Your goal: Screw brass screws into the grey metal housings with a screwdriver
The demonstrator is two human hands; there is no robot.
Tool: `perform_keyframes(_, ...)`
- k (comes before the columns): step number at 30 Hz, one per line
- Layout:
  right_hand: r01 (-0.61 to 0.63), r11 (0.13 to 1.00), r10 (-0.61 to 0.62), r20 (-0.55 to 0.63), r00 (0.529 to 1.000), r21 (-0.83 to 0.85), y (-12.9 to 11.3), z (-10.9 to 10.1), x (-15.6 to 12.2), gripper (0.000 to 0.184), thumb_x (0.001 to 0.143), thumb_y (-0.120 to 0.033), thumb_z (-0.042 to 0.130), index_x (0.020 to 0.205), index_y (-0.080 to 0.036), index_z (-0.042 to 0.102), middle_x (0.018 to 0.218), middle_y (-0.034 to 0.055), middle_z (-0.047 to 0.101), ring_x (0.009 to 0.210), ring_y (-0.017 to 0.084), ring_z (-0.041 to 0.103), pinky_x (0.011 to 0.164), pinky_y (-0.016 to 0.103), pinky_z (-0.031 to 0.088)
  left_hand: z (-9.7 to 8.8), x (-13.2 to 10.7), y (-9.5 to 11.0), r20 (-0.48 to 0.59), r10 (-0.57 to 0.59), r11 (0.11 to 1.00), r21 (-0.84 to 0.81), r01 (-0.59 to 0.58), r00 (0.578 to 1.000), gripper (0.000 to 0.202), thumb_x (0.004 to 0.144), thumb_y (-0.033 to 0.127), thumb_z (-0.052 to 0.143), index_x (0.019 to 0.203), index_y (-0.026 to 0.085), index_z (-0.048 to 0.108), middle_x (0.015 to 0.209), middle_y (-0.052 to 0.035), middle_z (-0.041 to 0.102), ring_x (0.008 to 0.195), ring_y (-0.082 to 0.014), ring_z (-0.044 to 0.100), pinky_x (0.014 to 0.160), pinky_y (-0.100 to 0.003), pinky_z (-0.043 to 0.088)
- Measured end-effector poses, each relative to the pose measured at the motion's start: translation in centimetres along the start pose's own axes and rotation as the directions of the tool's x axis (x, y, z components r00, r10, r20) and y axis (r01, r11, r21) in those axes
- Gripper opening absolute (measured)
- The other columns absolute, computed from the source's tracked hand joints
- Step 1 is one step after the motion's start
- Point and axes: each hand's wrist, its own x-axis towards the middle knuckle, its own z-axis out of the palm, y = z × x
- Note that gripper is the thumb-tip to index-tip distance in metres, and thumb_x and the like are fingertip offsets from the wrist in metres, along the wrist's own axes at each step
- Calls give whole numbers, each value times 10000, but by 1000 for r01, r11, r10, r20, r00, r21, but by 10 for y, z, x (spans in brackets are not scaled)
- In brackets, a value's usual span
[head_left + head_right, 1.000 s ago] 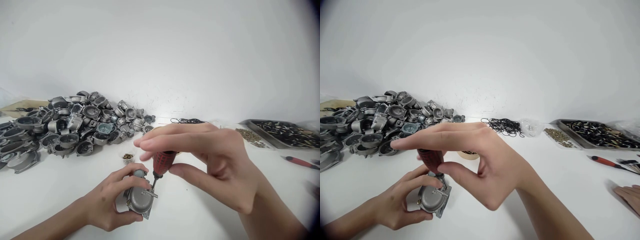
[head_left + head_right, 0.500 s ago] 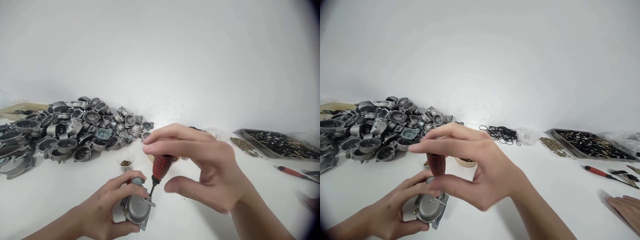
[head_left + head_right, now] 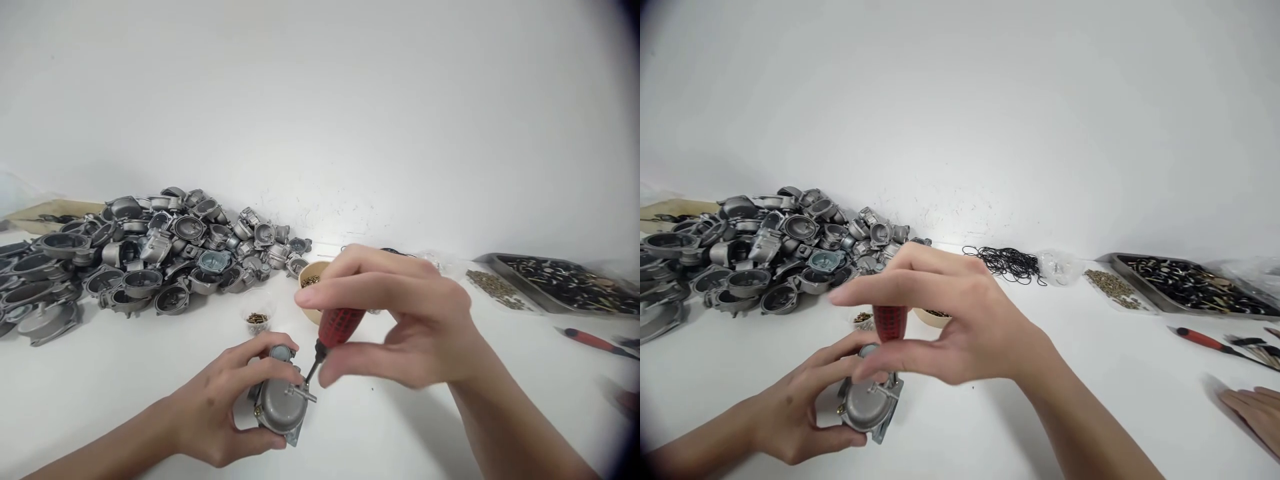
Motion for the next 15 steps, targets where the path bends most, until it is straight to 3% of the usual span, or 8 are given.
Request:
perform_keyframes(3, -53, 998, 50, 85, 995, 33, 0, 0, 0, 369, 968, -158, 625, 1336, -142, 615, 1013, 78, 711, 837, 118, 677, 752, 271, 604, 0, 0, 0, 5, -5, 1000, -7, 5, 1000, 565, 853, 334, 782, 1349, 268, 519, 1419, -153, 486, 1234, -292, 600, 1037, -371, 544)
perform_keyframes(7, -5, 999, 6, 16, 1000, -35, 0, -2, -2, 416, 910, -234, 739, 1312, -200, 637, 855, 7, 684, 787, 112, 661, 765, 269, 594, 0, -1, 0, 6, 0, 1000, 10, 0, 1000, 595, 858, 333, 778, 1380, 266, 498, 1453, -163, 459, 1288, -319, 562, 1058, -400, 530)
perform_keyframes(11, -77, 995, 84, 136, 987, -55, -3, -5, -2, 420, 984, -179, 594, 1403, -201, 571, 1051, 65, 696, 845, 119, 676, 749, 274, 605, 0, -1, 0, 11, -15, 1000, -3, 15, 1000, 568, 857, 345, 782, 1351, 282, 510, 1428, -139, 469, 1224, -284, 594, 1009, -356, 549)
perform_keyframes(13, -63, 996, 70, 129, 989, -55, -3, -4, -1, 422, 989, -130, 552, 1403, -208, 567, 970, 42, 700, 826, 117, 668, 745, 277, 604, 0, -1, 0, 25, -24, 1000, -12, 25, 999, 560, 856, 340, 785, 1343, 283, 515, 1428, -132, 466, 1238, -283, 586, 1036, -364, 535)
perform_keyframes(15, -24, 997, 30, 70, 997, -79, -1, -3, -1, 397, 965, -153, 622, 1356, -215, 603, 853, 5, 681, 773, 109, 649, 750, 279, 601, 0, -1, 0, 38, -36, 999, -15, 37, 999, 570, 861, 335, 782, 1358, 284, 507, 1462, -135, 447, 1289, -302, 559, 1083, -396, 511)
